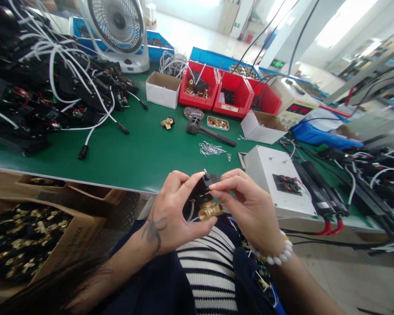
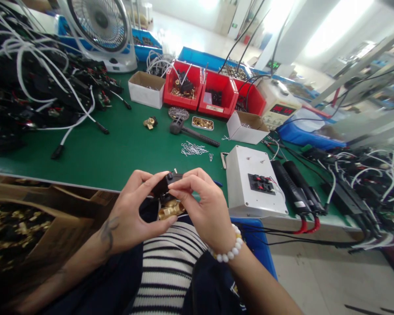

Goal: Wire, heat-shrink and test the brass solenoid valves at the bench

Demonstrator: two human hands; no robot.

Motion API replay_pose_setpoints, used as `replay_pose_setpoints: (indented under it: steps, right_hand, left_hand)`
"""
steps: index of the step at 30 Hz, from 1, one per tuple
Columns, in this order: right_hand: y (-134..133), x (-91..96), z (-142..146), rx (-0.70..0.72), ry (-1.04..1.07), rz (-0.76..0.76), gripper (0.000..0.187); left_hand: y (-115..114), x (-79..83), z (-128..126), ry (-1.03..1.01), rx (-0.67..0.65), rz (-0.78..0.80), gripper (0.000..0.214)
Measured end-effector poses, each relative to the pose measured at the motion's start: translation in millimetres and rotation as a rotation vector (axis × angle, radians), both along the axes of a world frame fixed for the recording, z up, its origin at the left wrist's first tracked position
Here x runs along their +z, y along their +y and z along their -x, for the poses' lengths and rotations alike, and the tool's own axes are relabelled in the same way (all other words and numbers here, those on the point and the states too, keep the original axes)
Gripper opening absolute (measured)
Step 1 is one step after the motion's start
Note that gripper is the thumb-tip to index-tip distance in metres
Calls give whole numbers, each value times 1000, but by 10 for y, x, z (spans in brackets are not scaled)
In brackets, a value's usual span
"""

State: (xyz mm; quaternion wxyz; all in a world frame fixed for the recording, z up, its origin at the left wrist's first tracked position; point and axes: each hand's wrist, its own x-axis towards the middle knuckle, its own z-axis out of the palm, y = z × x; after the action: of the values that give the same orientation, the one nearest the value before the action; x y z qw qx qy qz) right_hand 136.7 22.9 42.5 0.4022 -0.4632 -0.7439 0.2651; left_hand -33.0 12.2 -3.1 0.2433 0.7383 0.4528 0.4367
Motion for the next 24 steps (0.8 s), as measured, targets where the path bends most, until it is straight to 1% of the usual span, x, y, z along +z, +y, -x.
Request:
replay_pose_setpoints:
  steps: [1,2,4,5,6,8,10,12,13,14,16,18,19,20,24]
  right_hand:
    - [27,-61,-25,-5,-1,18,9]
    - [58,-126,-65,-25,9,33,14]
    - [117,-274,-186,-114,19,55,35]
    - [139,-357,-262,-183,-11,58,45]
    - [150,-443,-343,-255,-86,60,50]
    - [136,-614,-498,-335,-356,74,48]
    - [81,-752,-613,-309,-585,104,39]
    - [21,-828,-674,-252,-680,103,35]
    - [1,-840,-685,-244,-705,77,39]
    - [-7,-838,-687,-247,-740,43,46]
    - [14,-807,-670,-238,-859,3,64]
    - [63,-765,-642,-206,-970,42,74]
    - [87,-745,-628,-192,-994,86,73]
    - [107,-725,-618,-187,-996,129,68]
    - [120,-592,-650,-162,-905,259,38]
  left_hand:
    - [34,-39,-9,-7,-17,31,69]
    - [69,-81,-21,-18,-33,73,68]
    - [143,-176,-52,-58,-46,155,68]
    - [180,-226,-67,-86,-38,187,67]
    - [217,-276,-80,-117,-27,214,67]
    - [285,-368,-96,-190,-1,255,67]
    - [339,-436,-98,-261,9,304,67]
    - [370,-470,-90,-308,-4,349,66]
    - [376,-476,-84,-314,-11,357,66]
    - [375,-478,-78,-309,-19,355,67]
    - [361,-477,-67,-287,-37,324,68]
    - [343,-482,-58,-272,-53,289,69]
    - [337,-488,-54,-270,-59,279,69]
    - [333,-496,-50,-271,-62,275,69]
    - [339,-529,-25,-282,-75,280,69]
